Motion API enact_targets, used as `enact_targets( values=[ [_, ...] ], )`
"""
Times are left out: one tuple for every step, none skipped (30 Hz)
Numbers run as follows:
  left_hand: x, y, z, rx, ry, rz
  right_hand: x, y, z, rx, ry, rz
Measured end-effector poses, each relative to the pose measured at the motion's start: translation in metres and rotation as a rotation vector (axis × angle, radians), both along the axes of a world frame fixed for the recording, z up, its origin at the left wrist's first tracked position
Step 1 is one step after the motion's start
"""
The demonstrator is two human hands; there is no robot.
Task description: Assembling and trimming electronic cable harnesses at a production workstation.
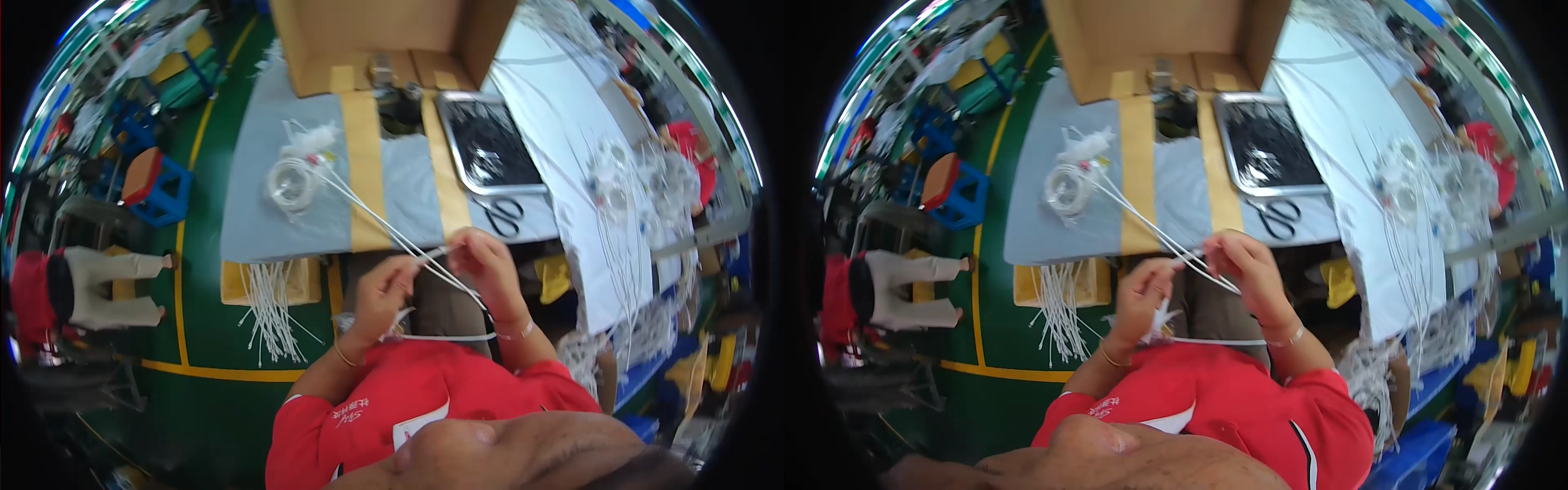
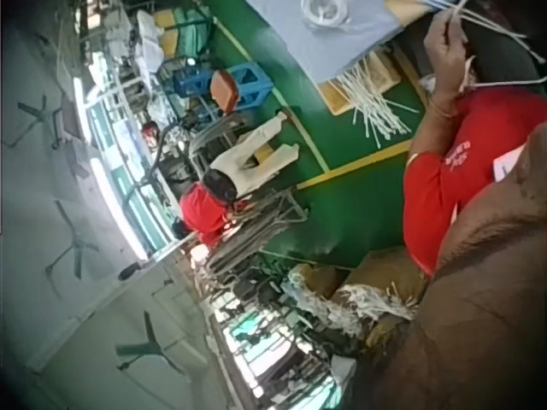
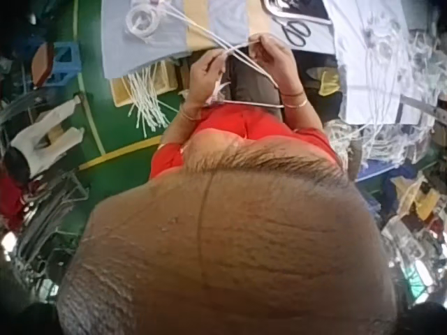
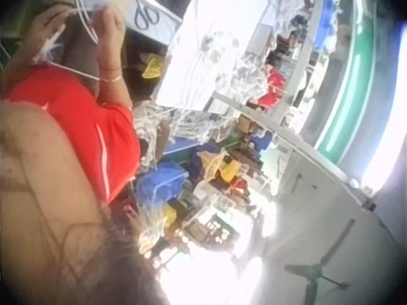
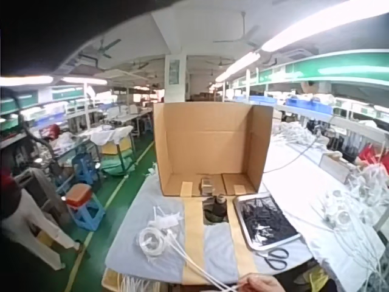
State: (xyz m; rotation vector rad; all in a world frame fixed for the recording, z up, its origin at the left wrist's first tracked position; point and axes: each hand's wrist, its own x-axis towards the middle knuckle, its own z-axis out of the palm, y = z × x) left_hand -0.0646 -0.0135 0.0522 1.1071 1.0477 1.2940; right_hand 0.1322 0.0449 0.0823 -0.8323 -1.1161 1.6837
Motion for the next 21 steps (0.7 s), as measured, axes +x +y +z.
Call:
enact_targets(
  values=[
    [-0.002,0.001,-0.003,-0.016,-0.037,0.012,-0.007,0.000,-0.006,-0.188,0.155,0.032],
    [-0.002,0.002,-0.006,-0.034,-0.072,0.025,-0.007,-0.001,-0.020,-0.295,0.240,0.102],
    [-0.003,0.004,-0.003,-0.019,-0.085,0.010,-0.007,0.001,-0.036,-0.393,0.328,0.177],
    [-0.004,0.008,-0.004,-0.006,-0.058,0.003,-0.007,0.003,-0.044,-0.406,0.358,0.226],
    [-0.004,0.013,-0.006,0.010,-0.031,-0.004,0.000,0.006,-0.045,-0.415,0.363,0.200],
    [-0.007,0.015,-0.004,0.014,0.046,-0.037,0.004,0.008,-0.039,-0.314,0.246,0.159],
    [-0.007,0.017,-0.001,0.021,0.122,-0.070,0.009,0.012,-0.034,-0.212,0.126,0.121],
    [-0.004,0.016,0.003,0.012,0.125,-0.078,0.014,0.018,-0.028,-0.129,0.066,0.039],
    [-0.002,0.017,0.006,0.030,0.155,-0.082,0.021,0.028,-0.024,0.039,-0.093,-0.032],
    [0.001,0.019,0.008,0.051,0.185,-0.085,0.032,0.038,-0.021,0.207,-0.253,-0.104],
    [0.002,0.021,0.008,0.074,0.214,-0.082,0.043,0.047,-0.022,0.510,-0.606,-0.240],
    [0.001,0.023,0.006,0.101,0.234,-0.106,0.051,0.053,-0.021,0.514,-0.606,-0.238],
    [0.003,0.024,0.006,0.102,0.232,-0.101,0.058,0.057,-0.019,0.645,-0.979,-0.359],
    [0.005,0.024,0.006,0.117,0.205,-0.077,0.064,0.059,-0.018,0.771,-1.355,-0.480],
    [0.008,0.025,0.006,0.132,0.177,-0.053,0.071,0.062,-0.023,0.777,-1.355,-0.473],
    [0.011,0.026,0.008,0.148,0.148,-0.031,0.080,0.065,-0.034,0.802,-1.431,-0.465],
    [0.014,0.027,0.011,0.148,0.143,-0.025,0.088,0.068,-0.045,0.828,-1.507,-0.455],
    [0.017,0.029,0.015,0.159,0.103,-0.010,0.092,0.070,-0.048,0.853,-1.581,-0.442],
    [0.019,0.031,0.020,0.169,0.063,0.005,0.096,0.072,-0.050,0.858,-1.579,-0.434],
    [0.022,0.032,0.022,0.179,0.025,0.020,0.100,0.074,-0.051,0.884,-1.602,-0.422],
    [0.023,0.035,0.022,0.177,0.028,0.020,0.100,0.074,-0.050,0.902,-1.625,-0.418]
  ],
)
